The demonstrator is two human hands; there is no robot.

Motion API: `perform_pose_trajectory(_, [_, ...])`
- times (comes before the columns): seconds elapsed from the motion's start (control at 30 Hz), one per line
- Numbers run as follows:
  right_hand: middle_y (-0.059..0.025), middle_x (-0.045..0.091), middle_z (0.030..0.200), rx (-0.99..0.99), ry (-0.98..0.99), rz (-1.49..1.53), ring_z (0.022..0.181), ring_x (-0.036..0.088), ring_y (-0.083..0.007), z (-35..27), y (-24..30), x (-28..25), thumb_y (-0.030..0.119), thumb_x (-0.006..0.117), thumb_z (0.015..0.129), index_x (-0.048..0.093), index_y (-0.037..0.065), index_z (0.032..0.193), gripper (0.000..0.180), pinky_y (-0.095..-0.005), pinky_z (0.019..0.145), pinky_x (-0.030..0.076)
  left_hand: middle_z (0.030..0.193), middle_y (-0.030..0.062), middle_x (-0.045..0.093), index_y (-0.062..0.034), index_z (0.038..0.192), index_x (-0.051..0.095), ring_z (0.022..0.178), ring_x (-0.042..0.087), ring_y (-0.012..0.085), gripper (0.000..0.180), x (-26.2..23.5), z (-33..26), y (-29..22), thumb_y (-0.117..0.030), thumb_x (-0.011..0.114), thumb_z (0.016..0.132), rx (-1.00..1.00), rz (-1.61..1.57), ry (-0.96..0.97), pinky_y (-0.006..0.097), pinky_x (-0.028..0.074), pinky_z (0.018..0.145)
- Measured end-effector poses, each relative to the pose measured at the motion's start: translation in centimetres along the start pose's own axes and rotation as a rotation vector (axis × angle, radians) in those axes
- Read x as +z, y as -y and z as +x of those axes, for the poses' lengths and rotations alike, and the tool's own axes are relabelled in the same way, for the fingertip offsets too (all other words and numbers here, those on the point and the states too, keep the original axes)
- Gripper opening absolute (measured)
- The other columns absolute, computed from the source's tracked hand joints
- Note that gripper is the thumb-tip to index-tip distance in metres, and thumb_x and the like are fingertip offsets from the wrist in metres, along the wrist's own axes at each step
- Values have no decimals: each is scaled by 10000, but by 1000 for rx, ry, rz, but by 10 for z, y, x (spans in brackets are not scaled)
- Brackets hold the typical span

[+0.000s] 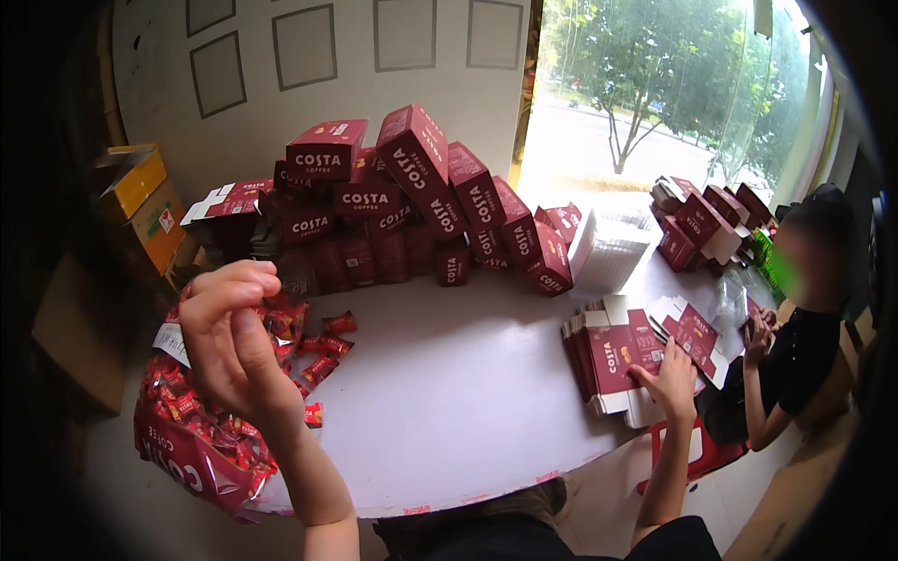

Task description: The person folds flat Costa Coffee boxes into small rectangular containers and stacks them. Then the person separates clear plastic trays and places red-wrapped candies into the trays. The person works at a table with a coworker visible in the background.

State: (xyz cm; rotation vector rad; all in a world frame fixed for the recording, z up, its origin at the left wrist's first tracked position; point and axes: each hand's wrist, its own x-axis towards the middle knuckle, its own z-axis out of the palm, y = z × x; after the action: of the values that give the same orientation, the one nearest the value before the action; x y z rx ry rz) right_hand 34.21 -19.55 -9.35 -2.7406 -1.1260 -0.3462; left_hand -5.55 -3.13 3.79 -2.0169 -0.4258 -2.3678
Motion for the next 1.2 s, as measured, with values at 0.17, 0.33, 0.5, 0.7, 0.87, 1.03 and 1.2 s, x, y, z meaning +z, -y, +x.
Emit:
perform_pose_trajectory(0.17, [-181,548,1054,-14,58,147,958,551,-334,2,-10,7,434,714,668,381,-22,1277,830,-390,797,457,813,111,571,-5,851,519,777,559,218,66,29,-16,7,-1,470,807,-76,-34,217,321,457,726])
perform_pose_trajectory(0.33, [-163,534,935,-100,-210,169,879,563,-328,-6,12,-24,211,755,654,364,20,1291,772,-386,762,465,769,83,591,-32,803,558,724,571,222,42,38,-21,-4,-26,520,787,-254,42,440,302,447,659])
perform_pose_trajectory(0.5, [-182,577,937,-175,-308,437,800,593,-332,-7,29,-86,11,579,770,434,59,1254,507,-404,669,456,915,120,592,-31,919,576,852,573,277,135,62,-32,-1,-110,560,811,-244,-19,693,343,448,754])
perform_pose_trajectory(0.7, [-137,572,807,-809,-363,1037,697,604,-306,-5,130,-115,-62,557,773,487,30,1034,286,-354,590,475,1236,132,464,-61,1400,87,1151,464,232,717,69,-55,17,-441,446,910,-840,-782,497,387,348,989])
perform_pose_trajectory(0.87, [-143,575,856,-1089,-389,978,754,586,-277,-16,198,-112,-17,506,767,428,-6,1131,373,-350,648,471,1168,103,486,-62,1237,395,1087,480,206,494,50,-45,33,-366,523,869,-887,-600,-148,387,408,901])
perform_pose_trajectory(1.03, [-179,501,1060,-1021,-381,1207,968,517,-312,-21,245,-94,23,583,702,345,-3,1196,549,-377,824,418,1185,119,479,-49,1143,456,1094,476,235,382,43,-34,32,-252,471,819,-896,-561,-257,409,368,937])
perform_pose_trajectory(1.2, [-275,203,1384,-1022,-486,1299,1263,248,-437,-20,247,-99,226,760,608,290,47,1259,823,-526,1009,221,1392,195,298,-66,1304,320,1301,279,342,554,59,-35,21,-269,423,799,-647,-759,-224,434,249,1062])
